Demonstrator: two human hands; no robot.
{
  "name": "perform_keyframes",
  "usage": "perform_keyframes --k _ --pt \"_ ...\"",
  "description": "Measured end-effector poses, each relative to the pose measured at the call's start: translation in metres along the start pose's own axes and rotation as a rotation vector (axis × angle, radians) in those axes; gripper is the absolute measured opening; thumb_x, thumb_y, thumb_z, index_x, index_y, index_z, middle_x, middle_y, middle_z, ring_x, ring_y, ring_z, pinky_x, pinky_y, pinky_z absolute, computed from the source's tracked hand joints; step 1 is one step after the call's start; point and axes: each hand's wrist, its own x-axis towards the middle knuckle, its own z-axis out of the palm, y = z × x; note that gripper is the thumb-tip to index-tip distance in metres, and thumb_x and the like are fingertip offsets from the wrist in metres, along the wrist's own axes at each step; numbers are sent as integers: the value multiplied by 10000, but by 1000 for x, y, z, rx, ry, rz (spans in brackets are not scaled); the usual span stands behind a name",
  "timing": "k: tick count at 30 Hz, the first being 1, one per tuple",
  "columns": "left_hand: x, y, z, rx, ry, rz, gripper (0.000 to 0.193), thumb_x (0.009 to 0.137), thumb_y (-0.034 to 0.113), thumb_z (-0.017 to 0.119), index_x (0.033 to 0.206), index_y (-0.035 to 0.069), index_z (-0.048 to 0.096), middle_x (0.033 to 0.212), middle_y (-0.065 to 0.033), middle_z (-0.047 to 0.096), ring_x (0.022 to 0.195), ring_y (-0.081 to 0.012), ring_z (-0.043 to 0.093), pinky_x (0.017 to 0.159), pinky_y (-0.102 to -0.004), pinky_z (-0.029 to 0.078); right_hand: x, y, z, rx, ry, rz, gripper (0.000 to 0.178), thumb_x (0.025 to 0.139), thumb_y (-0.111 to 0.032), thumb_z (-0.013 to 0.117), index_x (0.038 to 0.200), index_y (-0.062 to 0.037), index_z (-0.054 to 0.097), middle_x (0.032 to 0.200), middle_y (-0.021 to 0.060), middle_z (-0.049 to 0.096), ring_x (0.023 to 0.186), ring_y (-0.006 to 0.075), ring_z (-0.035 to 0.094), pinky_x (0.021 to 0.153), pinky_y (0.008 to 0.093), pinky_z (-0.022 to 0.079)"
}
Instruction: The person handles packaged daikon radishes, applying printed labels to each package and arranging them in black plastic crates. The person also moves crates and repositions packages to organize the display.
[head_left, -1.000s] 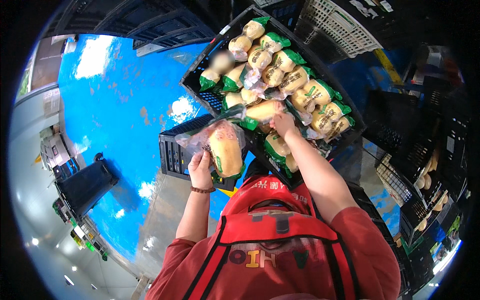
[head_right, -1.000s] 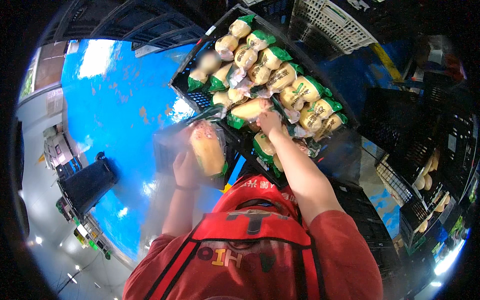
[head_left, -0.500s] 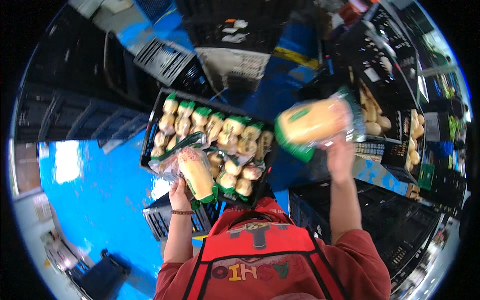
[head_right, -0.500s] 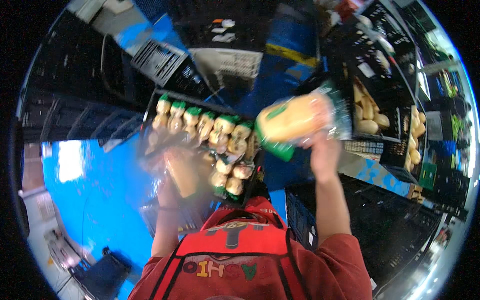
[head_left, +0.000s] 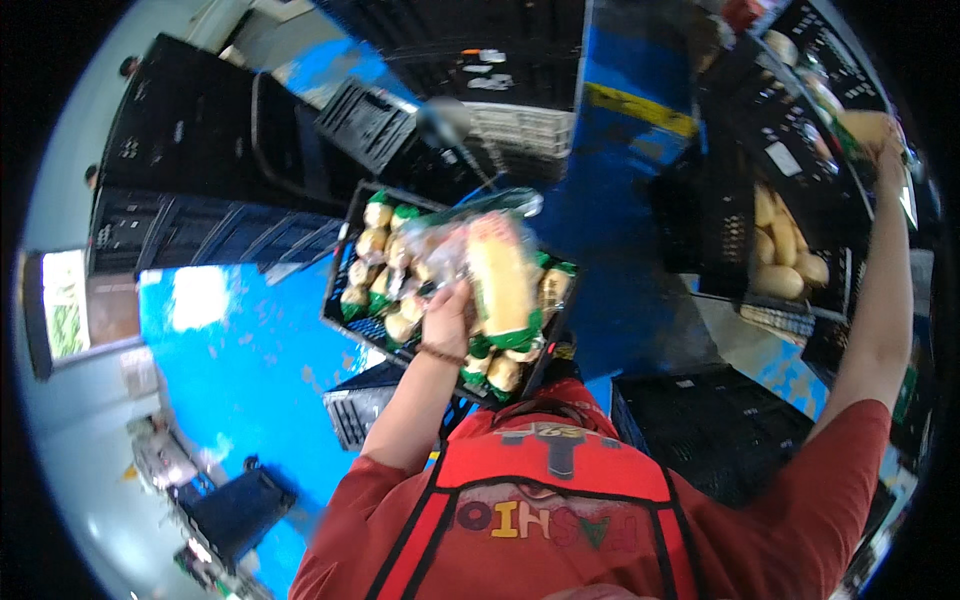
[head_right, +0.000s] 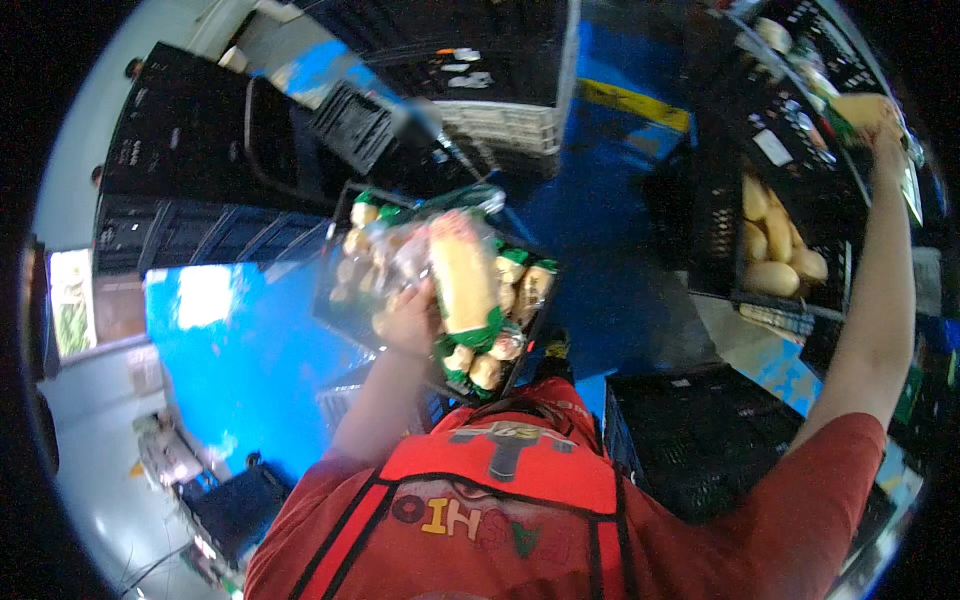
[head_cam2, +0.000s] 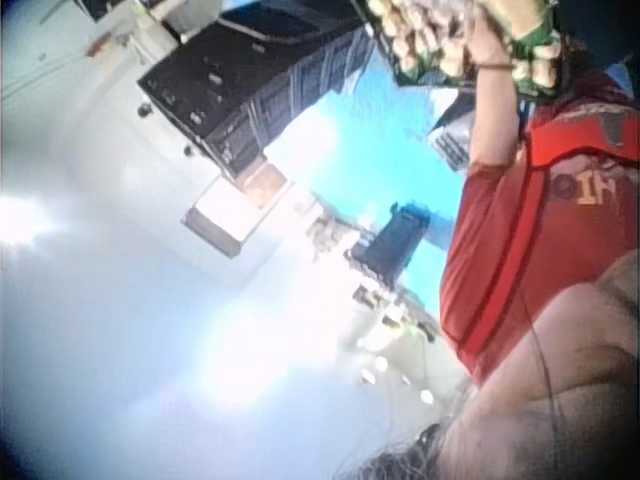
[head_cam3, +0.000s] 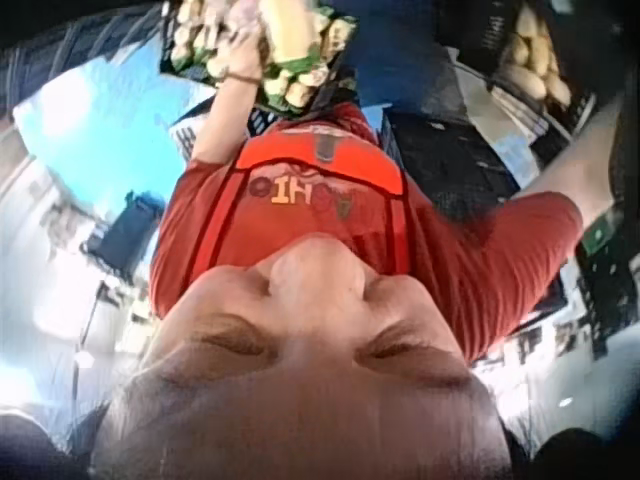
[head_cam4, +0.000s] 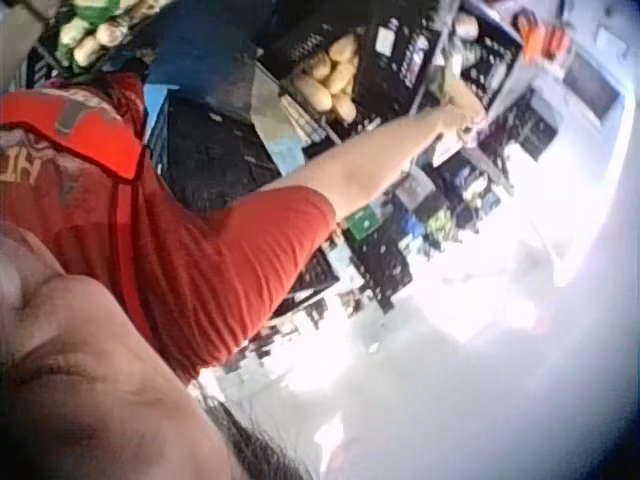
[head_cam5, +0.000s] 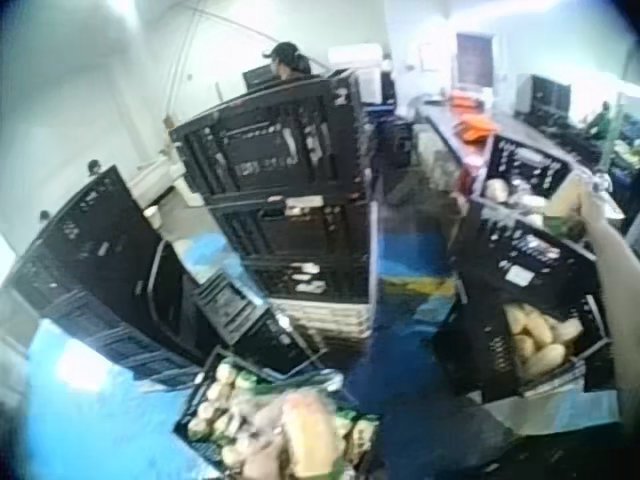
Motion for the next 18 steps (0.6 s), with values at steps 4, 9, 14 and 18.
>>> perform_keyframes --k 4,9,14,18 --pt "-4 7 42 -71 62 21 79 906 123 578 923 54 611 877 -38 658 781 -142 634 664 -270 524 35 43 51 -348 -205 137 611 867 -619 443 807 -44 642 672 40 612 553 137 542 495 256 382" --pt "1 10 66 -33 -61 -2 167 921 145 549 1048 40 580 1002 -70 648 856 -185 643 733 -351 554 16 -3 77 -630 -210 -121 505 849 -546 500 659 -85 573 589 34 525 517 153 484 506 293 372" --pt "13 6 109 -39 -166 -6 94 900 107 585 944 39 632 910 -39 658 814 -130 618 754 -270 497 -110 -90 82 -577 -215 -674 294 920 -359 464 903 -96 593 737 91 586 687 242 572 636 358 450" --pt "10 13 152 80 -274 51 40 879 59 606 877 45 643 812 -4 649 701 -95 586 654 -234 487 -306 -161 94 -117 -917 -694 443 800 -336 671 1151 -87 567 1013 103 605 876 230 592 767 353 476"
